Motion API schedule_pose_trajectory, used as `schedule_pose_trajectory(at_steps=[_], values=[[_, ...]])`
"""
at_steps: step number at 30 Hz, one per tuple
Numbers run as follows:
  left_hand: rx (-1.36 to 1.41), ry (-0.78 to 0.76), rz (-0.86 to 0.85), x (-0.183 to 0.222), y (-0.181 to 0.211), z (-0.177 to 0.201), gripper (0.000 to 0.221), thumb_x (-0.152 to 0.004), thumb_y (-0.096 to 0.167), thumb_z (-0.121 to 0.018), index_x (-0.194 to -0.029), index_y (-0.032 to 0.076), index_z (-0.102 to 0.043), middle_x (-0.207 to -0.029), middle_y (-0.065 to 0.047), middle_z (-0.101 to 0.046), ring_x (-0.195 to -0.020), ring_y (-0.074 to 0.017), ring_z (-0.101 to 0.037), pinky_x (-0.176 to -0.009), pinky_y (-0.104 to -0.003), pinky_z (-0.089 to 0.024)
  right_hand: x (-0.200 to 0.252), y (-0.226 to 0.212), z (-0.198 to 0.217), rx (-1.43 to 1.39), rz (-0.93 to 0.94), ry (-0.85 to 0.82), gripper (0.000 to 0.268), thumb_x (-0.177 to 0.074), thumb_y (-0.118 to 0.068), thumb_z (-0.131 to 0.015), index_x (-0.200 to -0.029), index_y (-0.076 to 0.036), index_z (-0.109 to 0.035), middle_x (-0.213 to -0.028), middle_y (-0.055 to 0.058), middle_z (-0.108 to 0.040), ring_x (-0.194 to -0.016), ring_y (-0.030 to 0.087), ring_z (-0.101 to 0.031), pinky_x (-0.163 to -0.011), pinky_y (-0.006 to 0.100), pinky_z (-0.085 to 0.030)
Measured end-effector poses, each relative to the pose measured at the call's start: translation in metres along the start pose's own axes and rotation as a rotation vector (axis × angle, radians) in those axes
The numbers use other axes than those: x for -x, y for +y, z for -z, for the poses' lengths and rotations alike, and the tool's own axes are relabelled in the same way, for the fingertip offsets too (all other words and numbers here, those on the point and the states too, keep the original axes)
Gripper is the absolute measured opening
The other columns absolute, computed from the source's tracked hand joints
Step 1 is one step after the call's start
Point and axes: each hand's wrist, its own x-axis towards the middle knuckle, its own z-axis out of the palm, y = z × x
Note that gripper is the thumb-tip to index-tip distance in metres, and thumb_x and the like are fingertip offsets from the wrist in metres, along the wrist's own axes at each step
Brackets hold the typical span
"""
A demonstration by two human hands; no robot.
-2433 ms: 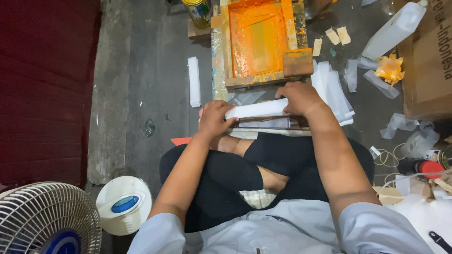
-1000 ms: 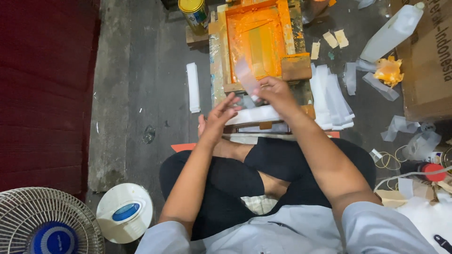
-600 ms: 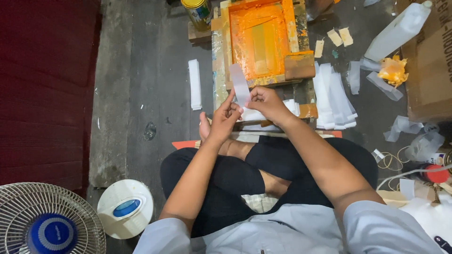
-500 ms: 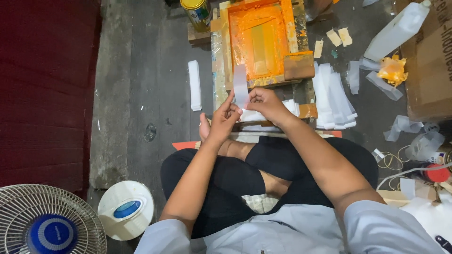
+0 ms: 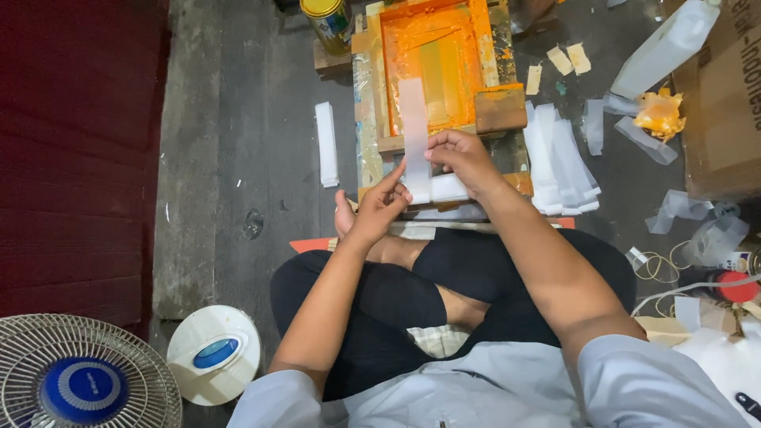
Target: Preparing a screen printing frame by applying adhesive strips and spreading orange ink across the mesh.
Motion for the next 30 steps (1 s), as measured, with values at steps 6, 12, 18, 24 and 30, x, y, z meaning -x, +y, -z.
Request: schedule_pose_trajectory(at_steps=[6,12,18,24,30], values=[[-0.049,-0.034,0.048,0.003,0.005,-0.003,0.065,-0.094,-0.006,-0.063,-0.154,0.015,-0.049,-0.086,-0.005,-0.064,-0.073,-0.0114,-0.066,-0.071,-0.023,-0.054,-0.005,-0.002,0.008,-0.073,-0.023,0.042,0.018,-0.086,-0.008,-0.075,-0.103,-0.005,-0.071,-0.078,0.003,-0.068,-0.067,0.008,-0.067,-0.056,0.014,-0.048],[-0.099,-0.028,0.054,0.003,0.009,-0.001,0.061,-0.093,-0.005,-0.061,-0.150,0.015,-0.055,-0.083,-0.005,-0.063,-0.073,-0.0120,-0.065,-0.072,-0.025,-0.055,-0.009,-0.005,0.015,-0.132,-0.041,0.074,0.016,-0.087,-0.010,-0.076,-0.102,-0.008,-0.069,-0.076,-0.001,-0.066,-0.063,0.006,-0.065,-0.052,0.013,-0.047],[-0.097,0.007,0.056,0.004,0.004,0.005,0.055,-0.086,-0.006,-0.062,-0.139,0.010,-0.065,-0.082,-0.007,-0.061,-0.073,-0.0140,-0.061,-0.075,-0.029,-0.053,-0.010,-0.016,0.024,-0.175,-0.034,0.107,0.015,-0.089,-0.012,-0.075,-0.101,-0.011,-0.067,-0.077,0.000,-0.066,-0.054,0.004,-0.058,-0.047,0.013,-0.037],[-0.133,0.014,0.073,0.000,0.011,0.003,0.051,-0.079,-0.008,-0.063,-0.126,0.010,-0.074,-0.081,-0.006,-0.061,-0.078,-0.0135,-0.060,-0.075,-0.028,-0.053,-0.009,-0.032,0.020,-0.215,-0.058,0.117,0.016,-0.087,-0.010,-0.075,-0.099,-0.010,-0.066,-0.073,0.000,-0.062,-0.052,0.005,-0.059,-0.045,0.012,-0.036],[-0.156,0.030,0.112,0.002,0.017,-0.003,0.038,-0.079,-0.006,-0.063,-0.112,0.004,-0.079,-0.080,-0.007,-0.058,-0.079,-0.0170,-0.058,-0.077,-0.031,-0.052,-0.016,-0.033,0.038,-0.253,-0.124,0.100,0.016,-0.089,-0.013,-0.073,-0.103,-0.012,-0.064,-0.073,0.002,-0.067,-0.060,0.012,-0.073,-0.050,0.016,-0.057]])
